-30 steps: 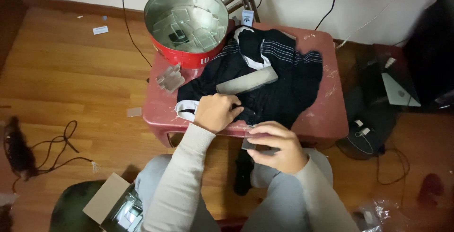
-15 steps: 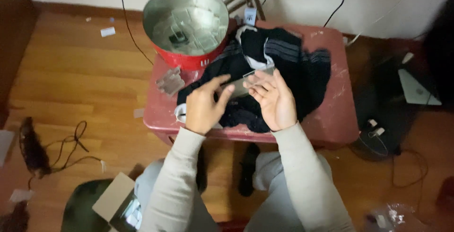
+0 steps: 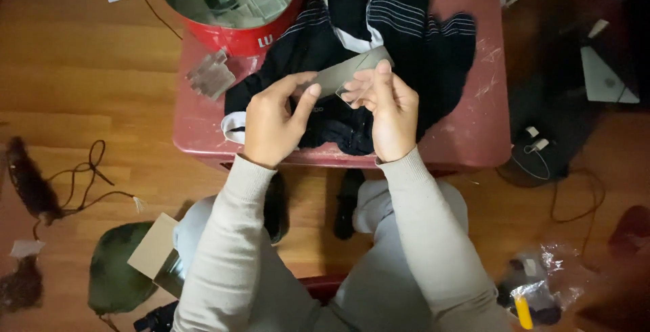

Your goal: Sharpening a small rectangular metal piece using a whetstone on a low stool.

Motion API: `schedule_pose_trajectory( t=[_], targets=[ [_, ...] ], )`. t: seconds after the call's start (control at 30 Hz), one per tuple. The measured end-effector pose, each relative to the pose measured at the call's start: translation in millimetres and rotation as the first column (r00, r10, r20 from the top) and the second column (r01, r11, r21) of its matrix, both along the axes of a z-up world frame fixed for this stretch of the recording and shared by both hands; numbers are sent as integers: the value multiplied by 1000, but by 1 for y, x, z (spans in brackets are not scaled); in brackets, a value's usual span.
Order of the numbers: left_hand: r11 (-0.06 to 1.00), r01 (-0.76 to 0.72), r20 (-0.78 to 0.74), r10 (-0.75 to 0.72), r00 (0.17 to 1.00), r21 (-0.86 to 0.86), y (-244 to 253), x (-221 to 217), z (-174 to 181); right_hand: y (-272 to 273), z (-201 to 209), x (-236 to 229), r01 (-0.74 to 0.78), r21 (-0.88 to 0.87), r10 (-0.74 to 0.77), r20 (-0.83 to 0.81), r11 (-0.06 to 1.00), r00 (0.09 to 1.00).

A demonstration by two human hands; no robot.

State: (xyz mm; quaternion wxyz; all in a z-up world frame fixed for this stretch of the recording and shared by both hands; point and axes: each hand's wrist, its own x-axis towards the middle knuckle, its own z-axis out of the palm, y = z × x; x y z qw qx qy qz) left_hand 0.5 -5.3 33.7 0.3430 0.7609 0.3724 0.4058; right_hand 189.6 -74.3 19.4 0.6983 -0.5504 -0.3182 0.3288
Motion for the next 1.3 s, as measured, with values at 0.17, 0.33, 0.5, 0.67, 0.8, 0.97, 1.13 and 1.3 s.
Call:
schedule_pose_trajectory(
  t=[0.17, 0.33, 0.5, 0.67, 0.8, 0.97, 1.13, 1.3],
  targets=[
    [988, 90, 113, -76, 991, -123, 6, -2, -12, -3, 6, -6, -19, 20, 17, 105, 1000, 994],
    [958, 150, 196, -103, 975, -243, 8, -2, -18, -3, 7, -11, -44, 68, 24, 272, 997, 962],
    [895, 235, 345, -99, 933, -378, 5, 1, -17, -4, 10, -19, -85, 98, 40, 393, 992, 919],
    [867, 311, 384, -154, 910, -389, 2, 3, -19, -7, 11, -24, -83, 62, 48, 442, 995, 896],
    [856, 347, 389, -190, 901, -385, 1, 4, -15, -8, 8, -25, -76, 54, 45, 436, 996, 899],
    [847, 349, 391, -186, 902, -402, 2, 2, -14, -9, 8, -25, -98, 45, 66, 463, 994, 884],
    [844, 335, 376, -174, 910, -419, 9, 2, -24, -9, 3, -24, -129, 29, 99, 481, 991, 871],
    [841, 309, 385, -133, 913, -444, 10, 2, -30, -11, 10, -28, -170, 1, 146, 505, 986, 851]
  ],
)
